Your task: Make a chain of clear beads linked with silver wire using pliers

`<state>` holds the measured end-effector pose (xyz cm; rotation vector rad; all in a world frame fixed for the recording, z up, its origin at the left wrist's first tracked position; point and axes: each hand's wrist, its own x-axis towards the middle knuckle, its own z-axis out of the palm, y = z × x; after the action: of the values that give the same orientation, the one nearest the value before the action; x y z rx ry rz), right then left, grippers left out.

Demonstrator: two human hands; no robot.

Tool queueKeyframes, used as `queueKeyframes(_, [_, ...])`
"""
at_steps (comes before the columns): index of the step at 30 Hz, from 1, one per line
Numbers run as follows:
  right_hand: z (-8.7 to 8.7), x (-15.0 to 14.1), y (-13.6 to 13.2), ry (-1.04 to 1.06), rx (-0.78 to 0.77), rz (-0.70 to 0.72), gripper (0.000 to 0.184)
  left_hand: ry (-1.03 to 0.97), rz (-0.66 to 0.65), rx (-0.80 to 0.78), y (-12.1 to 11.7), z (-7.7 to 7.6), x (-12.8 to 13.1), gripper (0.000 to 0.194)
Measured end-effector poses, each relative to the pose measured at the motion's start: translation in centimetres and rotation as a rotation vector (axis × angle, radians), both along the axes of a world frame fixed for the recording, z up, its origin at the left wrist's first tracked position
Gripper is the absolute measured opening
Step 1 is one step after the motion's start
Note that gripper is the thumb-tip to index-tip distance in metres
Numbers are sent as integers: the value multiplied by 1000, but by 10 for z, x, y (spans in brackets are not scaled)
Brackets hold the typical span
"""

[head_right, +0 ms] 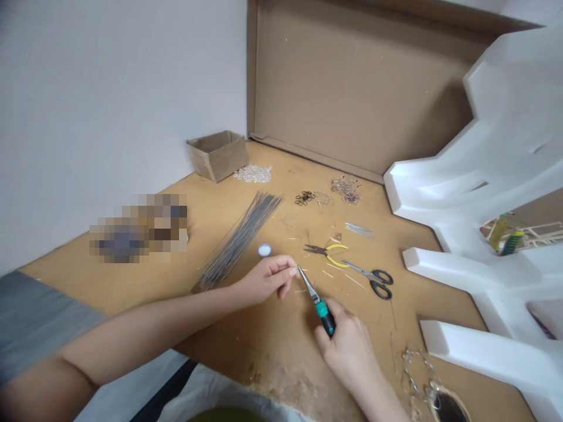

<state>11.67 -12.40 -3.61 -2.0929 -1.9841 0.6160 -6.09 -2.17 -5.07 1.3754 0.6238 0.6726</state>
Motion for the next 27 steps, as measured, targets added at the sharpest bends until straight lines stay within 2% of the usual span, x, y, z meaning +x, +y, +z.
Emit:
queueKeyframes(7, [1, 3, 3, -66, -6, -51, 29, -60, 54, -28, 0, -1, 3, 23])
queueKeyframes(12, [4, 3, 4, -18, -18, 4, 27, -104, 71, -46, 1, -3, 3, 23])
queueKeyframes(19, [9, 0, 3, -179, -64, -16, 18, -62, 42, -83, 0, -5, 4, 25])
queueKeyframes(24, [-4, 15, -2, -98, 11, 96, 36, -61, 165, -108, 13, -5, 2, 23])
queueKeyframes(27, [-19, 25, -2, -287, 167, 28, 36, -94, 163, -159, 20, -5, 0, 23])
